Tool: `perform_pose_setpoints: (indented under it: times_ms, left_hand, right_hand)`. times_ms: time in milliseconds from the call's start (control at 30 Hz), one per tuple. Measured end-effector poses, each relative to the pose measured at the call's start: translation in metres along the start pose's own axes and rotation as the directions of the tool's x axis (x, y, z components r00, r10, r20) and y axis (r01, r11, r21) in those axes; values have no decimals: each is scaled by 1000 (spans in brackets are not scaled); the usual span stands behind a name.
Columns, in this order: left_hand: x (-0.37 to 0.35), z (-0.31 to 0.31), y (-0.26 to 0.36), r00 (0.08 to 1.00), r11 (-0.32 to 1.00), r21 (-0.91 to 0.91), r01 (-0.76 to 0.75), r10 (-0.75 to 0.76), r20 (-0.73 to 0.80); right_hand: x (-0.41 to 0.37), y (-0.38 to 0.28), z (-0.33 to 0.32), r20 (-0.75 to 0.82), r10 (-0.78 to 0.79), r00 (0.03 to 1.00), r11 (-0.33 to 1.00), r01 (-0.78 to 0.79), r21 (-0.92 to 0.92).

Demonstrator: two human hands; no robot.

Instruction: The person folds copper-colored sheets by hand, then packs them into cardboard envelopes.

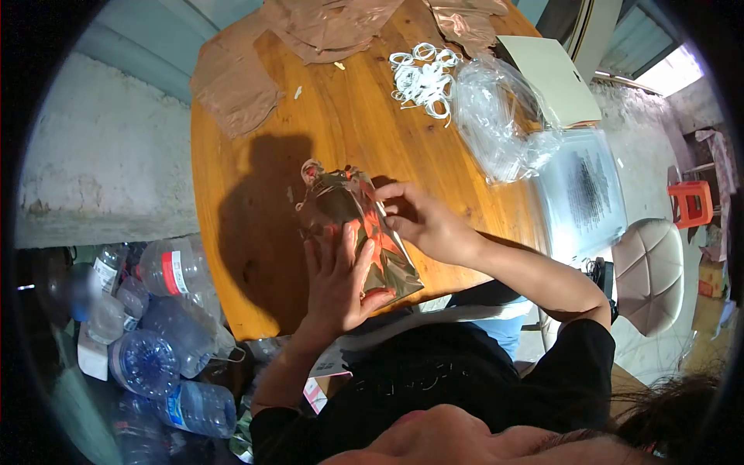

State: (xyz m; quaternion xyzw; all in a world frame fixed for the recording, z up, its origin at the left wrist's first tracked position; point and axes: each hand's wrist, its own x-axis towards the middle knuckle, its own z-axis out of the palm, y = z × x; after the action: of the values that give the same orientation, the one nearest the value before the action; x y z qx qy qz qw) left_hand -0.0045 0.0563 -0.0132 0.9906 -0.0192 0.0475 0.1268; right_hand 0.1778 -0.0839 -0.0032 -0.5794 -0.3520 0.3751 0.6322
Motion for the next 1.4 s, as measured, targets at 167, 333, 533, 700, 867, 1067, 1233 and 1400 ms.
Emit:
perform_pose_setpoints:
  times_ms: [167, 333, 533, 700, 867, 1067, 1233, 1400]
  left_hand:
    - [-3, 4, -1, 1000, 1000, -14, 6, -6, 0]
    - [-2, 2, 0, 999, 999, -23, 23, -23, 30]
    - [-1, 1, 2, 1000, 999, -27, 20, -20, -15]
    - [1, -1, 1, 1000, 1000, -17, 6, -6, 13]
    - [0, -1, 1, 998, 1000, -12, 26, -25, 56]
    - [-1, 4, 1, 999, 999, 16, 33, -33, 5]
    - [-2, 4, 0, 1000, 999, 33, 20, -20, -6]
    - [-2, 2, 1, 999, 999, 43, 23, -25, 35]
  right_hand:
    - [1, -7, -2, -127, 344, 930, 930, -319, 184]
    - [6, -20, -9, 28, 414, 910, 897, -413, 158]
    - [14, -9, -25, 303, 178, 936, 908, -38, -417]
    - [17, 6, -33, 94, -392, 915, 489, 294, -822]
    - [-3, 11, -41, 363, -543, 758, 236, 552, -800]
    - [-44, 16, -26, 437, -395, 808, 313, 566, -763]
    - [-45, 14, -27, 575, -422, 701, 155, 681, -716]
    - [-29, 16, -32, 606, -239, 759, 308, 651, -694]
